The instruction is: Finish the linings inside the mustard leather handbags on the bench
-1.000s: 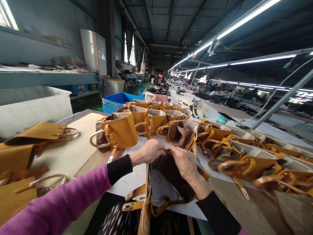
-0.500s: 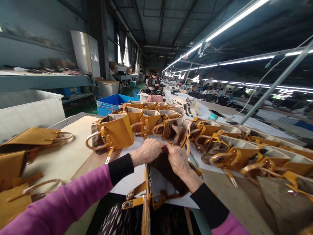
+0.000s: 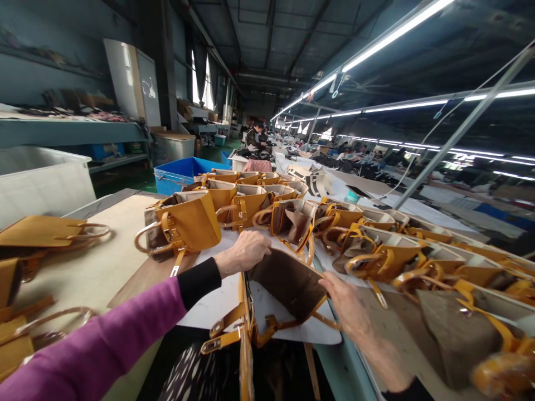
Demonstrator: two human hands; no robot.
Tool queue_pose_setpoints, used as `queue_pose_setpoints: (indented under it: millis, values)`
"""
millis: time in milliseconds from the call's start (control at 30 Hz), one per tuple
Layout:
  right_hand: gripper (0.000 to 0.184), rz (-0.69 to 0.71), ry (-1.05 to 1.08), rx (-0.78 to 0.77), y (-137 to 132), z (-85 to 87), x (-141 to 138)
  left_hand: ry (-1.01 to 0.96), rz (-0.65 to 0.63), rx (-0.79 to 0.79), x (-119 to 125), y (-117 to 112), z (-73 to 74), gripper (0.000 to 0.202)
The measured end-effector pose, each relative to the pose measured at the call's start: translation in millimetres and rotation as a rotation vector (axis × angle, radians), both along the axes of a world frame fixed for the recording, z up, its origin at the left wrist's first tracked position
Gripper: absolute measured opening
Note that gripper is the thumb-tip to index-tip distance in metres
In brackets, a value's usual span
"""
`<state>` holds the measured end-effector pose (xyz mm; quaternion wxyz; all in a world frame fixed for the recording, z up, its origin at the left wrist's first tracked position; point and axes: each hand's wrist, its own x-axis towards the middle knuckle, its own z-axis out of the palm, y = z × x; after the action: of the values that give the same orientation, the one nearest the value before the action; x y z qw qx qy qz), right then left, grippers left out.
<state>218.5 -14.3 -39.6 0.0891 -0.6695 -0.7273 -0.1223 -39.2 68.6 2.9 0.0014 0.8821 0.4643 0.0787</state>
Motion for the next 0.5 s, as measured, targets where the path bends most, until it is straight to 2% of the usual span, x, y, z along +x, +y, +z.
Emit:
queue_pose_setpoints:
  millis: [133, 300, 433, 500]
  values:
    - [0.034, 0.040, 0.094, 0.057, 3, -7.6, 8, -0.004, -0.012, 0.002, 0, 1, -0.5, 0.028]
    - [0.047, 0.056, 0.167, 0.065, -1, -3.1, 0, -0.027, -0.011, 0.005, -2, 0, 1.7, 0.027]
    - [0.052, 0.082, 0.178, 0.000, -34, 12.9, -14, -0.138, -0.098, -0.028, -7, 5, 4.5, 0.022]
    - [0.047, 0.047, 0.172, -0.123, -55, 28.4, -26, -0.220, -0.184, -0.057, -5, 11, 5.4, 0.019]
